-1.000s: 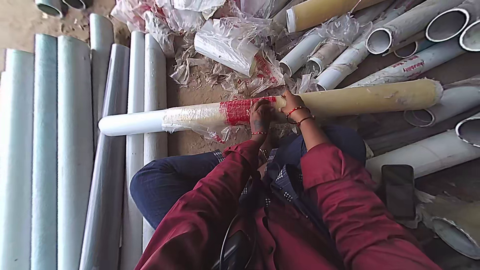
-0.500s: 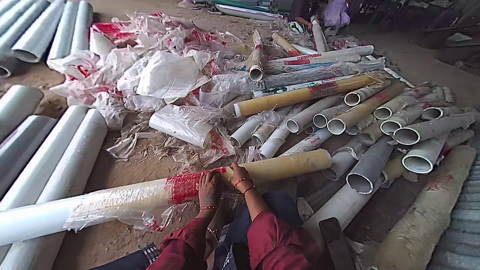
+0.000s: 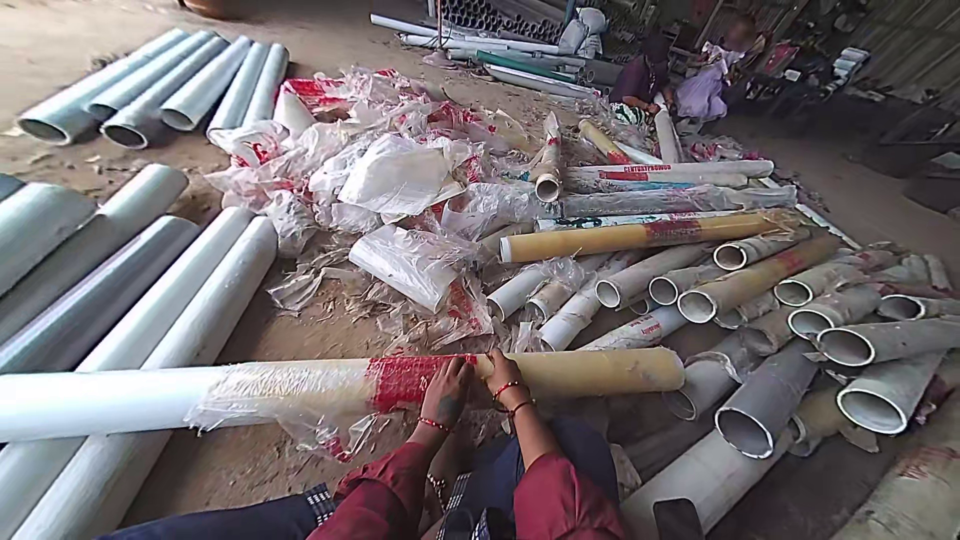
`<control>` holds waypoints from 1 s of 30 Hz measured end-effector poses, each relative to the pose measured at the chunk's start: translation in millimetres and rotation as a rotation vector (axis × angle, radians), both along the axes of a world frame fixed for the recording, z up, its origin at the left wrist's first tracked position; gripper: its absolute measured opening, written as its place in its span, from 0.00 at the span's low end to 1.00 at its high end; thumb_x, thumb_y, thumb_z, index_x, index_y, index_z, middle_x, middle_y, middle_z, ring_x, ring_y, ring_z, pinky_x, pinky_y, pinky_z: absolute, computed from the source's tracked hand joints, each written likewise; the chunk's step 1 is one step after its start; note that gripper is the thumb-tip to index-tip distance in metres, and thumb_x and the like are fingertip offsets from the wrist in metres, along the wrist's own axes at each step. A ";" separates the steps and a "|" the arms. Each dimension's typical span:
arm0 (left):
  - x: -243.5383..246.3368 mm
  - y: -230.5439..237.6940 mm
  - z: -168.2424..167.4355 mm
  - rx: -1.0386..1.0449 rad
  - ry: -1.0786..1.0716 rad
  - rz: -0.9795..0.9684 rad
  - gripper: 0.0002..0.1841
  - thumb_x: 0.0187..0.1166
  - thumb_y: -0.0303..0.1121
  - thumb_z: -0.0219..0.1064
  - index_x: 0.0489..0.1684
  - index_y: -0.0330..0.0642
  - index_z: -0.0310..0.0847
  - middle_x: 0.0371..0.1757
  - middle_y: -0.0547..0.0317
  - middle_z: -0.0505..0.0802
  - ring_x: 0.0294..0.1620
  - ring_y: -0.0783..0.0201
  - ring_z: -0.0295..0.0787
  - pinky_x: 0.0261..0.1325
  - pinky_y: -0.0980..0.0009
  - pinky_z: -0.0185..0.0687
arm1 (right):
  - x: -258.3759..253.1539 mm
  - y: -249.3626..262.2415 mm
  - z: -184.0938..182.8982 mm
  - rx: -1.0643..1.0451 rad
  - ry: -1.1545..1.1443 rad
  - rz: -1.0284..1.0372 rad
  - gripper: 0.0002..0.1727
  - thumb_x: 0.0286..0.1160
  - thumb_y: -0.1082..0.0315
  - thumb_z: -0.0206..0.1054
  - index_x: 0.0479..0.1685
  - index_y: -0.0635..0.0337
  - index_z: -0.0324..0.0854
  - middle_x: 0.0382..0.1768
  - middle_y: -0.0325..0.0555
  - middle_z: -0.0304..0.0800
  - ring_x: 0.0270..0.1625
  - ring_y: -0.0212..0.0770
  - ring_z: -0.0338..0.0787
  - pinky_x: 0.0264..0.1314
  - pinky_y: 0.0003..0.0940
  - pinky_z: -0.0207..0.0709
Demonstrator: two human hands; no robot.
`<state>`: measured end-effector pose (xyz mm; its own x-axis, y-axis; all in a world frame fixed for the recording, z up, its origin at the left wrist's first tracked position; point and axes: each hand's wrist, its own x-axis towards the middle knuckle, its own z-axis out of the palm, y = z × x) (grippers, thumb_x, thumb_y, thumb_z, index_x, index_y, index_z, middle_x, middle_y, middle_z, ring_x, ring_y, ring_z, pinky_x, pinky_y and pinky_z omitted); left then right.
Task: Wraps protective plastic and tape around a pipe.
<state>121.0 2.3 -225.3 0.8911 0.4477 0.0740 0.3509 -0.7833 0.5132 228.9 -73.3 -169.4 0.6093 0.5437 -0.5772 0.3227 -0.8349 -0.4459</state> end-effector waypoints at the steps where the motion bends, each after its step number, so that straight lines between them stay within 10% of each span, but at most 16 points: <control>1: 2.9 -0.2 5.2 -0.009 0.083 -0.002 0.14 0.86 0.23 0.57 0.59 0.26 0.86 0.68 0.32 0.88 0.75 0.37 0.82 0.78 0.48 0.74 | 0.0 -0.1 0.1 -0.004 -0.002 0.002 0.34 0.77 0.79 0.67 0.86 0.62 0.64 0.74 0.67 0.81 0.77 0.62 0.82 0.79 0.57 0.73; 6: 9.0 -4.9 14.3 0.050 0.303 -0.054 0.19 0.85 0.19 0.54 0.71 0.27 0.79 0.78 0.33 0.80 0.86 0.38 0.69 0.88 0.49 0.59 | -0.1 -0.9 -0.6 0.001 0.000 0.009 0.35 0.76 0.80 0.66 0.87 0.62 0.63 0.74 0.67 0.81 0.77 0.62 0.82 0.79 0.56 0.72; 18: -15.4 -13.1 4.7 0.044 0.102 -0.117 0.27 0.84 0.30 0.65 0.81 0.26 0.70 0.77 0.25 0.79 0.82 0.29 0.72 0.83 0.41 0.65 | -1.9 -1.6 -3.5 0.126 0.019 -0.005 0.30 0.81 0.78 0.62 0.84 0.68 0.67 0.77 0.67 0.78 0.81 0.60 0.78 0.83 0.52 0.68; 24: -11.0 0.9 -10.6 0.022 -0.087 -0.169 0.13 0.85 0.22 0.60 0.58 0.25 0.87 0.71 0.34 0.88 0.77 0.36 0.82 0.79 0.41 0.72 | 7.5 6.4 -58.9 0.292 -0.033 -0.097 0.23 0.78 0.73 0.69 0.73 0.67 0.77 0.63 0.68 0.87 0.69 0.64 0.87 0.71 0.60 0.78; 30: -24.7 -6.1 -21.1 0.108 -0.196 -0.203 0.15 0.87 0.21 0.55 0.55 0.23 0.89 0.63 0.34 0.92 0.69 0.33 0.89 0.72 0.40 0.80 | 8.4 6.2 -45.1 0.226 0.000 -0.071 0.30 0.72 0.78 0.71 0.77 0.65 0.74 0.66 0.66 0.86 0.71 0.62 0.85 0.73 0.59 0.78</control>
<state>96.4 -3.8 -246.4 0.9258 0.2417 0.2906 0.0839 -0.8810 0.4656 237.3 -67.0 -214.5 0.6508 0.6149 -0.4454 0.2665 -0.7343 -0.6243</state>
